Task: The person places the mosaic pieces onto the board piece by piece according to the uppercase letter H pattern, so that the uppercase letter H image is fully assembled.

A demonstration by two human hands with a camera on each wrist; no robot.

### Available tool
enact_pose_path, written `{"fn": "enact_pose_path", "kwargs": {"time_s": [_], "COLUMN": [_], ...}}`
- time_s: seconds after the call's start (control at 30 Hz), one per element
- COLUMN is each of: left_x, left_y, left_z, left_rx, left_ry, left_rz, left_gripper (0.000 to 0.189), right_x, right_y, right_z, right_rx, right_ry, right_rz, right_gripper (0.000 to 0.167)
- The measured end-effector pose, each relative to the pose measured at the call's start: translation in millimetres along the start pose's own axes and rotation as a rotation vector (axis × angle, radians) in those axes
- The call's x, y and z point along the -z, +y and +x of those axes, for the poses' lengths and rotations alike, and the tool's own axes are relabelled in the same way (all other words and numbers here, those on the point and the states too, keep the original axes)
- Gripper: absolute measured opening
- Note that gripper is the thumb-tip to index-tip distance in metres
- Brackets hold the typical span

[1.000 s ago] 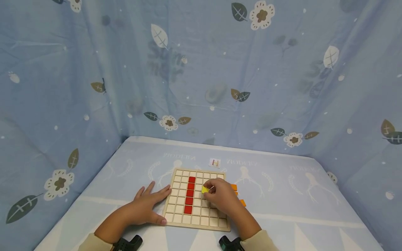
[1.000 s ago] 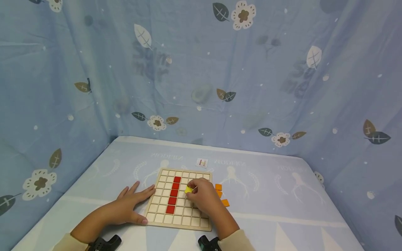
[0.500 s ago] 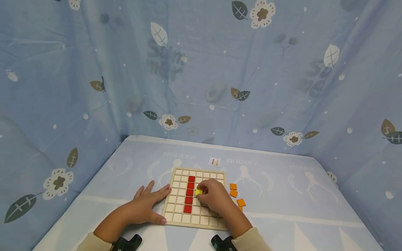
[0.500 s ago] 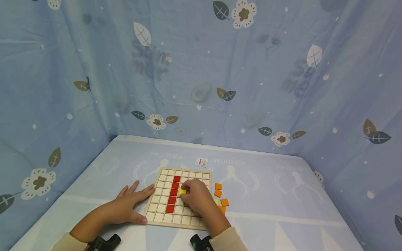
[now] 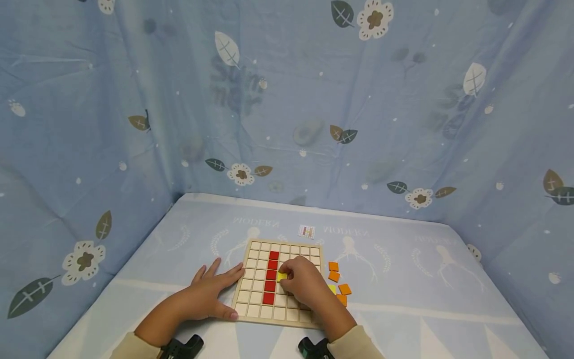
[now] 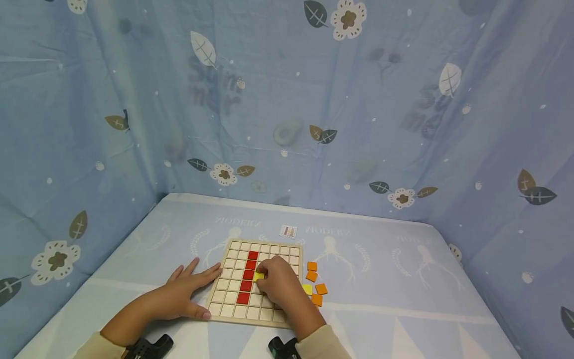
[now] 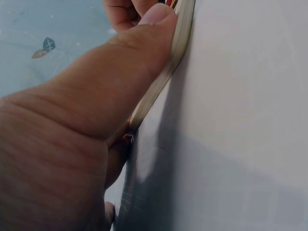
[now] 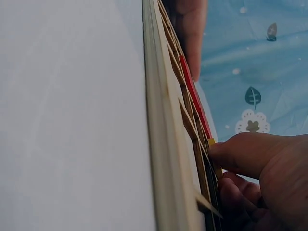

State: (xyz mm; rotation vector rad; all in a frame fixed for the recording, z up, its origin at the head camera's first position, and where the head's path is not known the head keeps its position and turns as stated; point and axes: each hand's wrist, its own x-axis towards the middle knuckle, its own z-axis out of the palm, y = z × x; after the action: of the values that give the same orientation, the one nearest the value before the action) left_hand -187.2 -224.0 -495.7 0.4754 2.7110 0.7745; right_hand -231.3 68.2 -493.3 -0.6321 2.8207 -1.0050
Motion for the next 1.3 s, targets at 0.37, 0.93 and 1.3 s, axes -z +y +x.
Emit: {"fn": "enact_pose_path", "kwargs": {"time_s": [0.37, 0.93, 1.3], "left_x": [1.8, 3.0, 2.2], "left_y": [3.1, 6.5, 6.9], "left_z": [-1.2, -1.8, -3.1], "left_rx": [0.004, 0.002, 0.012], "left_ry": [0.0, 0.008, -0.006], "left_rz": [-0.003, -0.004, -0.02], "left_gripper": [0.113, 0.114, 0.113], "right_x": [0.1, 5.2, 8.8], "right_y": [-5.7, -1.3, 6.5], "right_z": [-0.6, -2.1, -3.7], "right_rx": [-0.019, -0.021, 0.001], "right_ry": [0.041, 0.0, -0.028], "right_rz": [-0.028, 0.011, 0.068], "right_gripper": [0.018, 0.032, 0.035]}}
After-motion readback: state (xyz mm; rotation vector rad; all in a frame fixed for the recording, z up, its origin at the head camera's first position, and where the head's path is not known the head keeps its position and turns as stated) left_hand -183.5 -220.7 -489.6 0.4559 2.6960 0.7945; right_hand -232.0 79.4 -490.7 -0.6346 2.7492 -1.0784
